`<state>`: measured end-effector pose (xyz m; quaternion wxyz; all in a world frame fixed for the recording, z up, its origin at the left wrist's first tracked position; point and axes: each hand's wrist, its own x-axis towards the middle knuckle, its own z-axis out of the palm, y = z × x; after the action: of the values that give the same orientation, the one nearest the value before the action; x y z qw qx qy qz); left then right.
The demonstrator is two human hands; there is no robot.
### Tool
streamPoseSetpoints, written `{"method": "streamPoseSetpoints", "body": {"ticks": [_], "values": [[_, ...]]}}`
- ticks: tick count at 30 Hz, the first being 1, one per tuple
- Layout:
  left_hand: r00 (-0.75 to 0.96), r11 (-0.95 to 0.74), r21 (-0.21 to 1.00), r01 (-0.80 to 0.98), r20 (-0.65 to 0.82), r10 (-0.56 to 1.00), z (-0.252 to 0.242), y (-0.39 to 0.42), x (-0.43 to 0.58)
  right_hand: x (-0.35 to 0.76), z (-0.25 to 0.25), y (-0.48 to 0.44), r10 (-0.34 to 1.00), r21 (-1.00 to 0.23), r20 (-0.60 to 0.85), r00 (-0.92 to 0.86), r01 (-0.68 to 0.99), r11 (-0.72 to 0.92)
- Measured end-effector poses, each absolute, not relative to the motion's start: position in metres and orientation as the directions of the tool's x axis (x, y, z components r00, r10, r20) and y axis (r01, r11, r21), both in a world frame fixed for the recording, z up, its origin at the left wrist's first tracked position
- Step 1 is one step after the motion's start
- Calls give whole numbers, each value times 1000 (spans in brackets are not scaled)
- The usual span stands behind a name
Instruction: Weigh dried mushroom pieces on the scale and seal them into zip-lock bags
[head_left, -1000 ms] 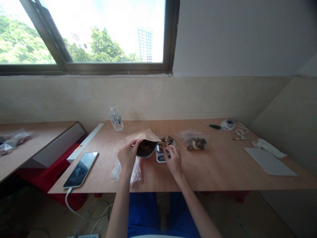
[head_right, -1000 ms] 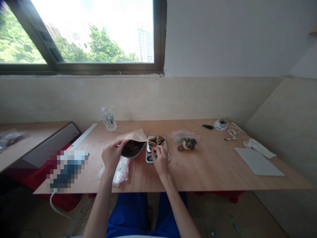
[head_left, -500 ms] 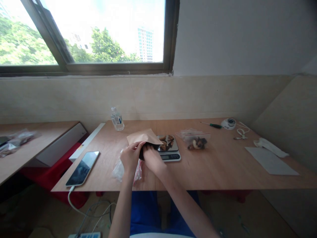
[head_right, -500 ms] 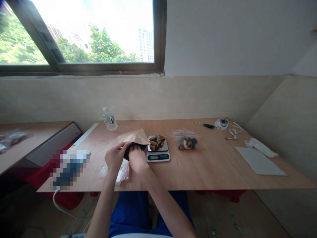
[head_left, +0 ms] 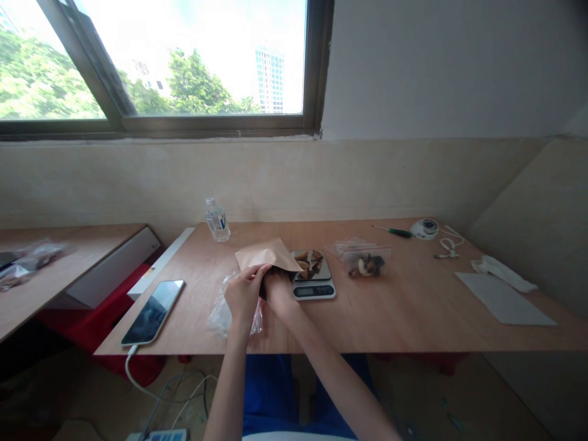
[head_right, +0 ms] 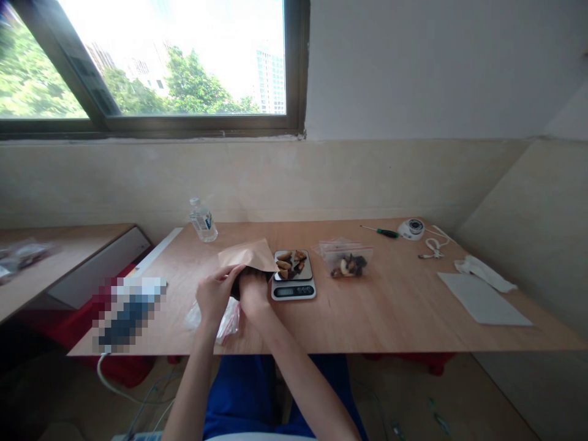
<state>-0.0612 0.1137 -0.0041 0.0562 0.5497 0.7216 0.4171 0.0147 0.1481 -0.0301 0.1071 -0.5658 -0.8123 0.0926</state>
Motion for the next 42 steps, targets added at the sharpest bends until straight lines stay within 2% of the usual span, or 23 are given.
{"method": "streamPoseSetpoints", "body": {"ticks": [2,4,8,11,13,15,20,24,28,33,42], "values": [[-386,48,663,748,375,843,-4,114,-62,18,-31,146,936,-324,100,-336,879,350],[-381,52,657,752,369,848,-4,115,-63,24,-30,141,930,-433,180,-320,823,367],[-384,76,646,760,352,854,-2,117,-65,46,-18,121,895,-682,377,-240,582,444],[-389,87,639,765,350,852,-1,119,-65,74,-9,109,855,-769,481,-196,373,518],[-388,88,633,769,353,851,-1,120,-65,98,-13,108,850,-796,514,-120,304,524],[-388,85,624,776,367,845,-2,121,-65,120,-27,116,868,-826,496,-5,307,473],[-384,69,614,786,397,834,-3,121,-64,158,-80,156,891,-868,368,264,441,228],[-383,80,617,783,376,844,1,119,-65,164,-99,178,874,-785,384,299,604,139],[-393,90,633,769,358,847,4,117,-66,166,-96,182,839,-704,455,300,698,132],[-402,102,638,763,346,848,4,118,-65,176,-96,170,782,-738,499,374,656,158],[-399,100,629,771,355,846,1,121,-65,189,-130,139,822,-850,319,472,526,28]]}}
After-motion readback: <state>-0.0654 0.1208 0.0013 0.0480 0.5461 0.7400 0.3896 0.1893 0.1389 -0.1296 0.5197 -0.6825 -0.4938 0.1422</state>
